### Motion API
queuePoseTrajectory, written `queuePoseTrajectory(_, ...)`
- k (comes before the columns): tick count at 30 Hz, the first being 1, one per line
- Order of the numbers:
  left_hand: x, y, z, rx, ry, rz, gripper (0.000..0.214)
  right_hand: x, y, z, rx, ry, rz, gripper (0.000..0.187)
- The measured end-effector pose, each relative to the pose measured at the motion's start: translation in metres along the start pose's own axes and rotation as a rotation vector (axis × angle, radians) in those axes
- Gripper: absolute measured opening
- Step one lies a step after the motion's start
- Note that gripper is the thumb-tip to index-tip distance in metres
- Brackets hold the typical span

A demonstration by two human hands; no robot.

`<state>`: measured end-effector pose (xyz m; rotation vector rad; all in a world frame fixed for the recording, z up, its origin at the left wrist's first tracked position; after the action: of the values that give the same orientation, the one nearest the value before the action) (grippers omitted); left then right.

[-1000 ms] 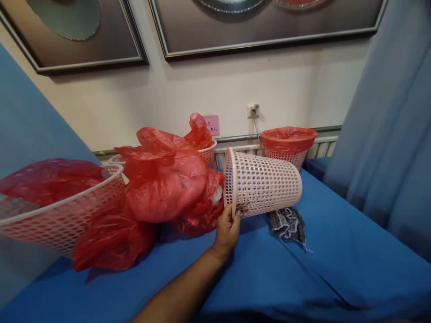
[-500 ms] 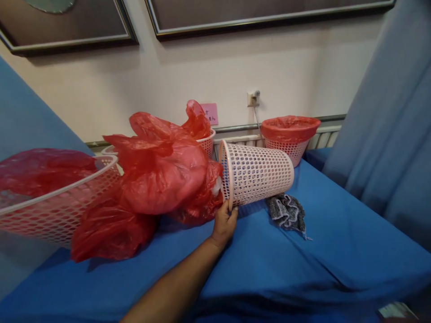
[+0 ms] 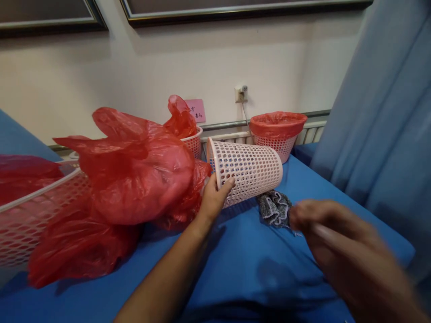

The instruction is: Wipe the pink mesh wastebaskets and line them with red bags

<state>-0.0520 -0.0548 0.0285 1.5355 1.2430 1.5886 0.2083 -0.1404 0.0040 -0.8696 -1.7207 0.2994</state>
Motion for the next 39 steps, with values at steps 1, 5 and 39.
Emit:
queuePoseTrajectory(1, 0.004, -0.003, 0.003, -0.018, 0.000, -0.022, 0.052, 0.006, 0.025, 0.011, 0.041, -0.036, 0.140, 0.029)
queuePoseTrajectory(5, 0.003, -0.026, 0.012, 0.029, 0.022, -0.077, 0.044, 0.006, 0.114, 0.056, -0.183, -0.087, 0.507, 0.041)
queuePoseTrajectory(39, -0.037, -0.042, 0.004, 0.437, -0.048, 0.186, 0.035, 0.085, 0.134, 0.025, -0.298, 0.413, 0.283, 0.047)
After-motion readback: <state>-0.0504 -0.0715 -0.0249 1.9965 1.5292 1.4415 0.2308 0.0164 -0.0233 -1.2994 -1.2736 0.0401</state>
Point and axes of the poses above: each hand's wrist, its own x-axis towards the middle knuckle, its own z-axis out of the palm, y = z × x, the point moved 10 cm from there along x, towards the middle knuckle, and after that the axes turned 5 degrees about z, right-handed, at the moved point
